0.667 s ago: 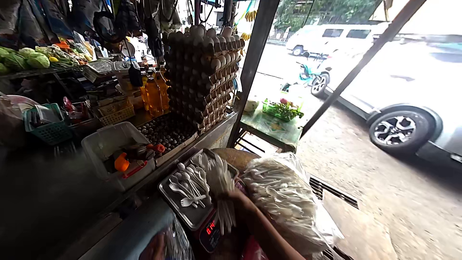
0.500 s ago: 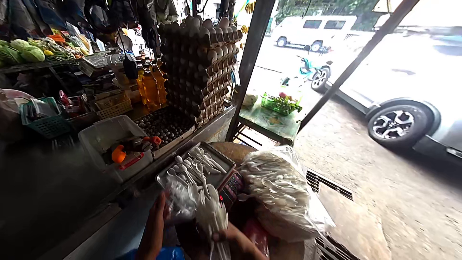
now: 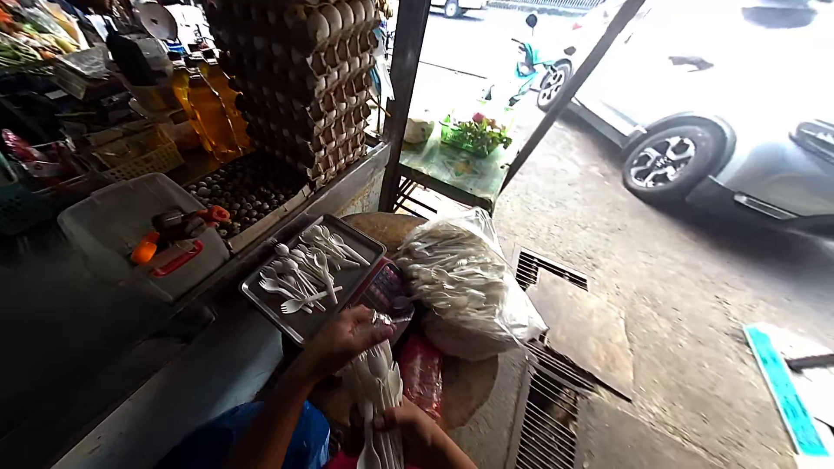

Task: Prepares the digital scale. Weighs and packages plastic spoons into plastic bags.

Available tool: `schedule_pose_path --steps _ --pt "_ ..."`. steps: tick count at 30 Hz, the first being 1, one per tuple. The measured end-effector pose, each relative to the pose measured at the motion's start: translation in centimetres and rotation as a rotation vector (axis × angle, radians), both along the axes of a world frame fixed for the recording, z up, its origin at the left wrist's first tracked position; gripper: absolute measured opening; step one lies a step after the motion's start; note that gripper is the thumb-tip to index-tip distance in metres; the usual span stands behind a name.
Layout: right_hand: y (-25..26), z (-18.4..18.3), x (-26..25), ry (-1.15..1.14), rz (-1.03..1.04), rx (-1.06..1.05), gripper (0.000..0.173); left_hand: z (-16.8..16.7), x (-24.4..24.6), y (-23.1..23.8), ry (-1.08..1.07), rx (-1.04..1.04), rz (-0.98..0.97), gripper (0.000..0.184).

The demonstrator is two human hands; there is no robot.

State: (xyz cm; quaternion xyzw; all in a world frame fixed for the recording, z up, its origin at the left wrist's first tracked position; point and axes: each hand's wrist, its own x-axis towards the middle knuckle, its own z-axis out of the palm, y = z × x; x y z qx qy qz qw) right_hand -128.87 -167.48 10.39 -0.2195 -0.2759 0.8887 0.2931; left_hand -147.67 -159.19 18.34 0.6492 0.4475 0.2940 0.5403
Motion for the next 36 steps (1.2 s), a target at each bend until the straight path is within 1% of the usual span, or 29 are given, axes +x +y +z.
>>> schedule_pose_path --steps 4,7,9,10,11,12,13,14,16,17,18,19,20,21,23,24,25,26,27,28,30,31,32,34,36 --pt "-0.5 -0.1 2.6 0.061 0.038 0.038 0.034 -1.1 2.5 -1.6 0.108 0.143 0.02 0.035" --pt "-0.5 0.2 4.7 0.061 0.061 -0.001 0.033 -1.9 4.9 -2.8 0.298 0.24 0.051 0.038" --pt "-0.6 0.8 6.0 0.05 0.06 -0.041 0.026 -1.9 6.9 -3.4 0.439 0.249 -0.007 0.044" --pt "-0.4 0.9 6.5 0.036 0.058 -0.047 0.023 -1.9 7.8 -3.5 0.459 0.242 -0.026 0.047" --pt "-0.1 0.9 7.0 0.025 0.059 -0.047 0.022 -1.9 8.6 -3.5 0.444 0.24 -0.002 0.048" --pt "0.4 0.8 7.5 0.017 0.055 -0.037 0.022 -1.9 9.0 -3.4 0.376 0.257 0.094 0.046" --pt "1.0 0.8 8.0 0.006 0.045 -0.03 0.025 -1.9 9.1 -3.2 0.262 0.28 0.267 0.04" --pt "1.6 1.0 8.5 0.001 0.027 -0.031 0.027 -1.7 8.9 -3.0 0.14 0.294 0.501 0.038" --pt "3.0 1.4 9.6 0.004 -0.04 -0.049 0.031 -0.5 7.0 -2.4 -0.058 0.273 0.957 0.047" --pt "3.7 1.5 10.1 0.01 -0.079 -0.056 0.033 0.2 5.4 -2.4 -0.113 0.271 1.092 0.049" --pt "4.5 1.6 10.7 0.018 -0.117 -0.062 0.035 0.6 3.8 -2.7 -0.123 0.299 1.169 0.048" --pt "5.2 1.8 11.2 0.027 -0.158 -0.067 0.035 0.8 2.6 -3.3 -0.087 0.336 1.194 0.043" --pt "5.8 2.2 11.6 0.034 -0.201 -0.074 0.034 0.6 1.7 -4.2 -0.005 0.37 1.179 0.037" --pt "6.4 2.6 11.9 0.031 -0.246 -0.073 0.032 0.2 1.4 -5.1 0.12 0.404 1.144 0.039" --pt "7.3 3.3 12.3 0.021 -0.309 -0.067 0.028 -1.0 2.1 -7.2 0.417 0.479 1.049 0.052" --pt "7.7 3.5 12.4 0.021 -0.326 -0.058 0.026 -1.8 2.5 -8.0 0.532 0.545 1.002 0.049" --pt "8.0 3.7 12.4 0.023 -0.341 -0.048 0.025 -2.4 2.8 -8.8 0.629 0.617 0.936 0.042" --pt "8.3 3.8 12.4 0.023 -0.351 -0.026 0.025 -2.6 3.1 -9.5 0.68 0.666 0.861 0.034" --pt "8.5 3.8 12.3 0.024 -0.358 0.0 0.026 -2.5 3.7 -10.0 0.684 0.674 0.78 0.029" --pt "8.6 3.7 12.1 0.026 -0.363 0.021 0.026 -2.4 4.6 -10.5 0.622 0.6 0.684 0.028" --pt "8.5 3.7 11.5 0.009 -0.37 0.038 0.026 -2.4 7.1 -10.9 0.413 0.283 0.458 0.046" --pt "8.4 3.7 11.0 -0.006 -0.367 0.042 0.026 -2.4 8.5 -10.7 0.334 0.129 0.363 0.052" --pt "8.2 3.6 10.5 -0.02 -0.359 0.043 0.026 -2.5 9.8 -10.3 0.302 0.027 0.306 0.054" --pt "7.7 3.3 9.6 -0.028 -0.334 0.045 0.028 -2.5 12.0 -9.6 0.322 -0.078 0.274 0.05" --pt "7.3 2.7 9.3 -0.028 -0.334 0.036 0.029 -2.9 12.8 -9.4 0.338 -0.081 0.304 0.043"
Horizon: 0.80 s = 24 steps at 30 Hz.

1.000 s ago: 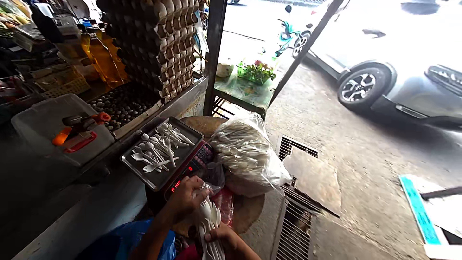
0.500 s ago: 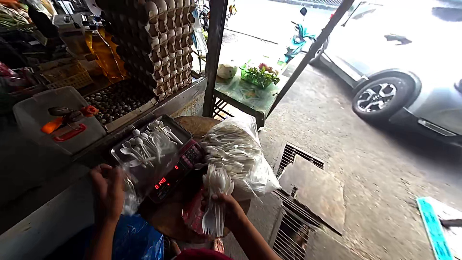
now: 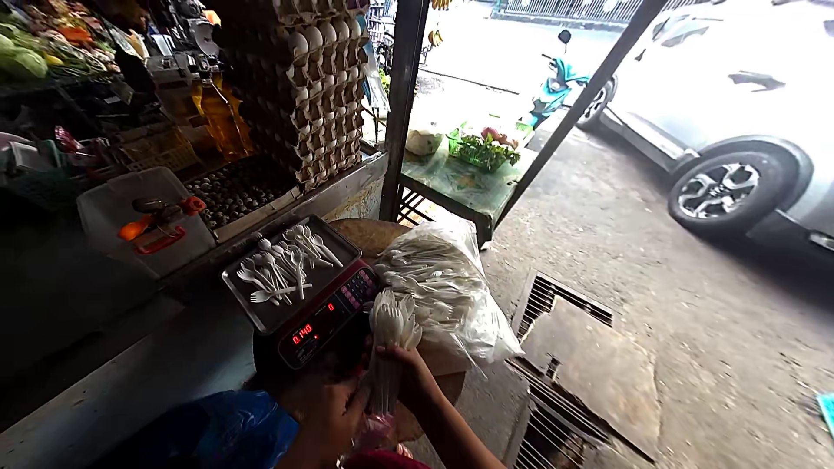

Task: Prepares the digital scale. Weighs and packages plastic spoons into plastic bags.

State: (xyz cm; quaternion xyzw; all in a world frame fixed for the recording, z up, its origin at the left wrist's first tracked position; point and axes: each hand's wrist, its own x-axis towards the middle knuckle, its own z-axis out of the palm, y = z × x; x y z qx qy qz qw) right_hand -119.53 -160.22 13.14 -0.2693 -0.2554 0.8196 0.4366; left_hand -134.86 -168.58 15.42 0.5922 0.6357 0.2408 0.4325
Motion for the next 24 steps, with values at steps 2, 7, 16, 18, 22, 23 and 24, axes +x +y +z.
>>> schedule_pose_path --steps 2,7,16,18,22,23,24 --pt "0.0 -0.2 0.3 -0.007 -0.041 -0.047 0.028 -0.2 -0.6 -0.2 0.009 -0.036 -0.027 0.042" --pt "2.1 -0.3 2.8 -0.186 -0.025 0.02 0.022 0.9 -5.4 -1.8 0.264 -0.263 -0.465 0.046" --pt "-0.8 0.1 1.0 -0.456 0.734 0.338 0.059 3.3 -5.4 0.8 0.386 -0.208 -0.32 0.04" --pt "-1.5 -1.5 0.3 -0.339 0.678 0.195 0.05 2.8 -4.8 1.4 0.372 -0.183 -0.191 0.038" --pt "-1.5 -2.7 -0.3 -0.214 0.506 -0.011 0.034 0.9 -4.5 2.1 0.177 -0.031 0.025 0.038" --pt "-1.4 -2.8 -0.5 -0.175 0.448 -0.063 0.026 0.5 -4.6 2.3 0.105 0.008 0.059 0.038" --pt "-1.2 -2.8 -0.7 -0.141 0.394 -0.112 0.017 0.4 -4.9 2.4 0.038 0.021 0.089 0.037"
